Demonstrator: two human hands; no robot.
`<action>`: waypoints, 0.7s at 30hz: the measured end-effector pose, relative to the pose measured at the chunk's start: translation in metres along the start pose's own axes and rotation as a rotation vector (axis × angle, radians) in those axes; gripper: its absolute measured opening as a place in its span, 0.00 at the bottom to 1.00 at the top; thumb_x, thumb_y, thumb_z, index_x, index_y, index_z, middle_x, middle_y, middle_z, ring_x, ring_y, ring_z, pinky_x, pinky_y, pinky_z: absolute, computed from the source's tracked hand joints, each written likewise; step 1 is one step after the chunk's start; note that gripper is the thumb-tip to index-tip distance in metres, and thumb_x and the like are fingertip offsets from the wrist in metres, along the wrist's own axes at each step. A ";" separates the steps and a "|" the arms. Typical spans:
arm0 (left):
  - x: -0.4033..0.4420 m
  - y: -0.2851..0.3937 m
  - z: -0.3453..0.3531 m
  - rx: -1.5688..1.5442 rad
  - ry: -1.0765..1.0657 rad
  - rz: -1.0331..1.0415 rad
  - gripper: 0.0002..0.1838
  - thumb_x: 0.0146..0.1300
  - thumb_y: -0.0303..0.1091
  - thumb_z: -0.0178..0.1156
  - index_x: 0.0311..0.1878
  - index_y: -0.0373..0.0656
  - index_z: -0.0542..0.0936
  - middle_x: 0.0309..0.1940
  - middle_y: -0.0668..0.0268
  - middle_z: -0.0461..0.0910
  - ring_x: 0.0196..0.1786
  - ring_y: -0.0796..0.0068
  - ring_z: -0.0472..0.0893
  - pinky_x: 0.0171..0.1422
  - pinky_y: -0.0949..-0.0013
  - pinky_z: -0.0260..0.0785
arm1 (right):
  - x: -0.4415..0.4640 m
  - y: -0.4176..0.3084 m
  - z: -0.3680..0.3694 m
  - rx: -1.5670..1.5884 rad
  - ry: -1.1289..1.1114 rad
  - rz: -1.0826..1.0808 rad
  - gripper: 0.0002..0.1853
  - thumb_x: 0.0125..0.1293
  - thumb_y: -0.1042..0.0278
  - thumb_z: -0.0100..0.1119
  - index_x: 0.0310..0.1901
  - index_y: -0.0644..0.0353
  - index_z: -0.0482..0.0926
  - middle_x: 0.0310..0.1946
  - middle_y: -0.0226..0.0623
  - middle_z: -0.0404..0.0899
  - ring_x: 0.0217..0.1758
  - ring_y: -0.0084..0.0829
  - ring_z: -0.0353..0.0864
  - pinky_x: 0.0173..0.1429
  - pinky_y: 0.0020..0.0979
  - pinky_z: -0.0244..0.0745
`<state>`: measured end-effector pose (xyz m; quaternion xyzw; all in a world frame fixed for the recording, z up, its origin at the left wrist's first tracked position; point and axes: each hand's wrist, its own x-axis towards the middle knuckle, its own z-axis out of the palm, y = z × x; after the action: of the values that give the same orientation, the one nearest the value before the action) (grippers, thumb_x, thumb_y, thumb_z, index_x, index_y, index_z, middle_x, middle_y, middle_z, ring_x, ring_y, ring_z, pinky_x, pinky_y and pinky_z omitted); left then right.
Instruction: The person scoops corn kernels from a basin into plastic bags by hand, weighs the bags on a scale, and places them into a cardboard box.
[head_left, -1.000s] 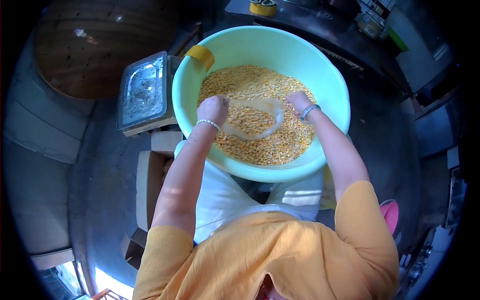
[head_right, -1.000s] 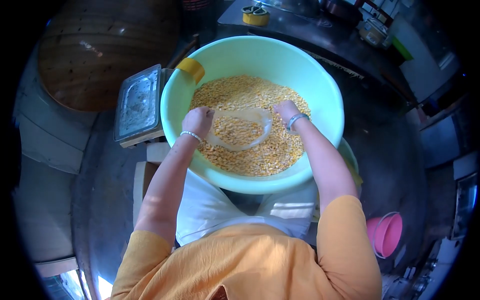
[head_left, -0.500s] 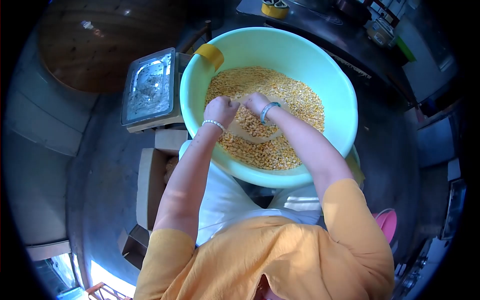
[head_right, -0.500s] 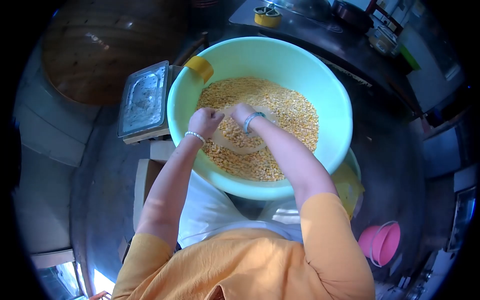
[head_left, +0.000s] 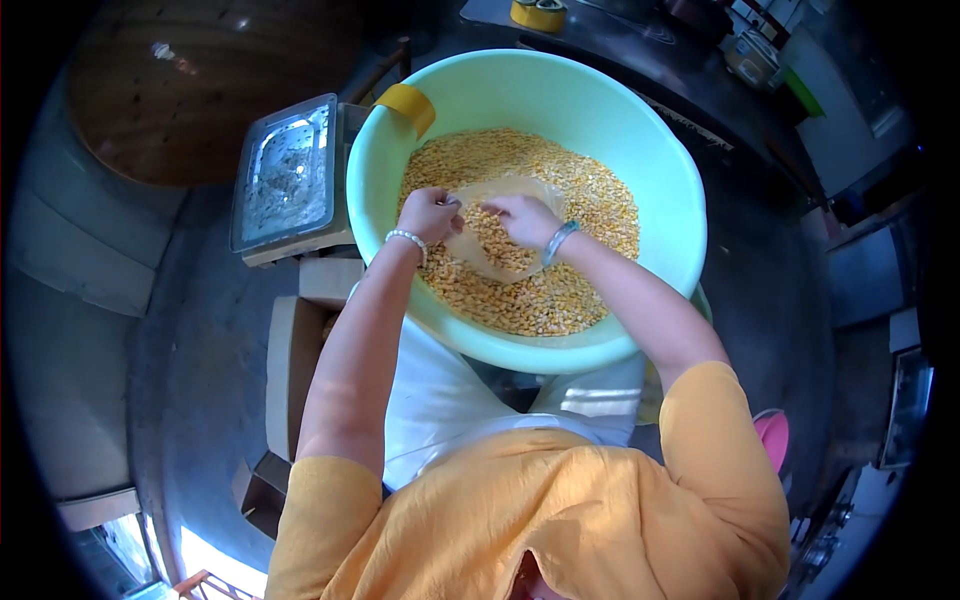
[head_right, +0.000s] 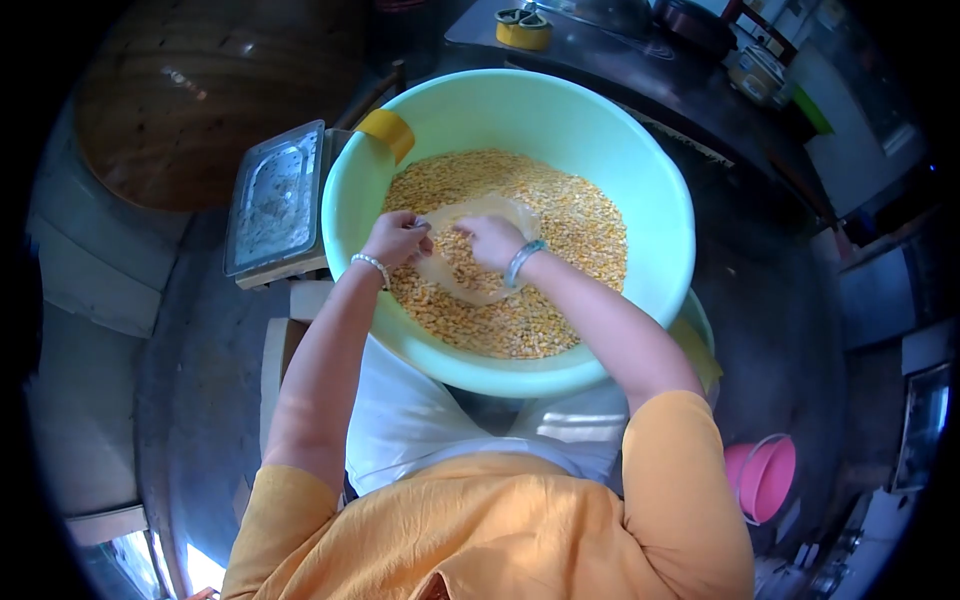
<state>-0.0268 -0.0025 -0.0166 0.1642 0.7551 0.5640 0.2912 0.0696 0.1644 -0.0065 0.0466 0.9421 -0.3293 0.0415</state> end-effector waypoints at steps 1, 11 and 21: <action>0.001 -0.001 0.000 -0.025 0.008 -0.009 0.07 0.59 0.30 0.56 0.28 0.37 0.76 0.21 0.63 0.80 0.23 0.76 0.81 0.26 0.74 0.71 | -0.013 -0.008 0.002 -0.081 -0.034 -0.116 0.20 0.56 0.76 0.47 0.51 0.56 0.75 0.44 0.45 0.78 0.48 0.42 0.77 0.52 0.35 0.72; -0.002 0.001 -0.005 -0.043 -0.057 -0.079 0.10 0.56 0.34 0.59 0.26 0.37 0.77 0.19 0.64 0.78 0.20 0.76 0.79 0.21 0.73 0.69 | -0.063 -0.027 0.015 -0.252 -0.010 -0.438 0.19 0.50 0.80 0.47 0.46 0.58 0.75 0.37 0.41 0.77 0.43 0.39 0.77 0.46 0.39 0.74; -0.004 0.001 -0.001 0.473 0.137 0.106 0.10 0.47 0.34 0.64 0.26 0.37 0.76 0.20 0.65 0.77 0.20 0.75 0.77 0.26 0.72 0.70 | -0.031 0.117 -0.024 -0.160 0.276 0.370 0.13 0.53 0.73 0.52 0.40 0.58 0.80 0.37 0.43 0.81 0.42 0.39 0.81 0.48 0.36 0.75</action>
<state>-0.0246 -0.0051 -0.0148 0.2287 0.8744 0.3958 0.1628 0.1130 0.2682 -0.0567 0.2596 0.9374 -0.2308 -0.0245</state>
